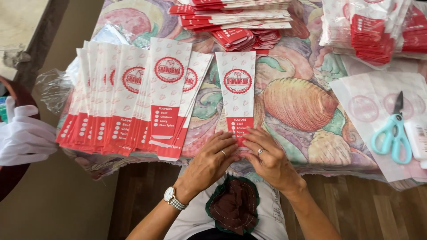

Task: Aligning and applying glue to stacks of paper bags for assembly

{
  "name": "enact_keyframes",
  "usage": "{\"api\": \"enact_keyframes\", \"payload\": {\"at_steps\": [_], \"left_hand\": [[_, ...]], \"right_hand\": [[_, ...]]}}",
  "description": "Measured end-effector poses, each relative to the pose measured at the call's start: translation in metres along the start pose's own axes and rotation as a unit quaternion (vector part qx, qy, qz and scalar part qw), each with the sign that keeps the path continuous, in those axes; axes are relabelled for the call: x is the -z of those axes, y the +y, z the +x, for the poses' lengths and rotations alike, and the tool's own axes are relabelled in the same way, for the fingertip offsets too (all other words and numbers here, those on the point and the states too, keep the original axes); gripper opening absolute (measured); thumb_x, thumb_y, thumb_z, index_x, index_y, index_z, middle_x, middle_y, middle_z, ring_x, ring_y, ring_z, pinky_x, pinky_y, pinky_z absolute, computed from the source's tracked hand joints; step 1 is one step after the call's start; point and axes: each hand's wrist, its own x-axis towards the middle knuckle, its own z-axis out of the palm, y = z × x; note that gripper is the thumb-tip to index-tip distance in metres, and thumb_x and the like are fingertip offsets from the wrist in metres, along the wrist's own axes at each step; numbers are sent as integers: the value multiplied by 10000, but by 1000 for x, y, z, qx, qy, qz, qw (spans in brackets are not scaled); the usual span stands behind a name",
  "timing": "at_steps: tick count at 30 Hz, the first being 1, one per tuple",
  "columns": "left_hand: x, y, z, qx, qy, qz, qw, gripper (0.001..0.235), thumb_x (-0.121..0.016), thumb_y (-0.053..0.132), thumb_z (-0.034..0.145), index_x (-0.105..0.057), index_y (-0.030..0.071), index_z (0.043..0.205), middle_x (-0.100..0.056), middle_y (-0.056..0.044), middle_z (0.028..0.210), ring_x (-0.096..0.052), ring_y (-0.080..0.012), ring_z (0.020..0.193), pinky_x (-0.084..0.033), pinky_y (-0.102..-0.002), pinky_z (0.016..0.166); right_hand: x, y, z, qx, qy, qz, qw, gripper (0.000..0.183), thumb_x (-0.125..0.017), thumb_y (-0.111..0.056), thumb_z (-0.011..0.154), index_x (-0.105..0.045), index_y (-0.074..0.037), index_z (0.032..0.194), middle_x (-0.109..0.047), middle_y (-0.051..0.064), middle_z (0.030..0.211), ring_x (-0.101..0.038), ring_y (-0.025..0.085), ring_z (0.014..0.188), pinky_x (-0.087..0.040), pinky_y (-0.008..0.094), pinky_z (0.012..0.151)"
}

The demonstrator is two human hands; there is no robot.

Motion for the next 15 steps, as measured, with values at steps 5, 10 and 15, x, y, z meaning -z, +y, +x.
{"api": "enact_keyframes", "payload": {"at_steps": [5,10,15], "left_hand": [[7,16,8,-34,41,-5,999,146,-750,87,911,-738,-48,963,-723,-182,998,-713,-399,1031,-562,-496,990],[4,17,5,-42,72,-13,996,101,-739,68,916,-745,-32,905,-726,-154,947,-733,-373,970,-607,-471,909],[6,23,11,-2,79,-35,996,87,-711,26,927,-735,-36,871,-723,-148,900,-731,-377,938,-619,-453,853]], "right_hand": [[10,-12,1,35,13,2,999,211,-806,-132,852,-745,19,987,-745,136,1115,-702,394,1145,-547,520,1036],[13,-17,1,51,24,3,998,147,-781,-108,871,-734,16,935,-751,128,1079,-724,387,1108,-576,512,997],[13,-16,1,21,34,36,999,52,-720,-37,912,-743,5,890,-757,124,1010,-731,394,1067,-567,527,989]]}}
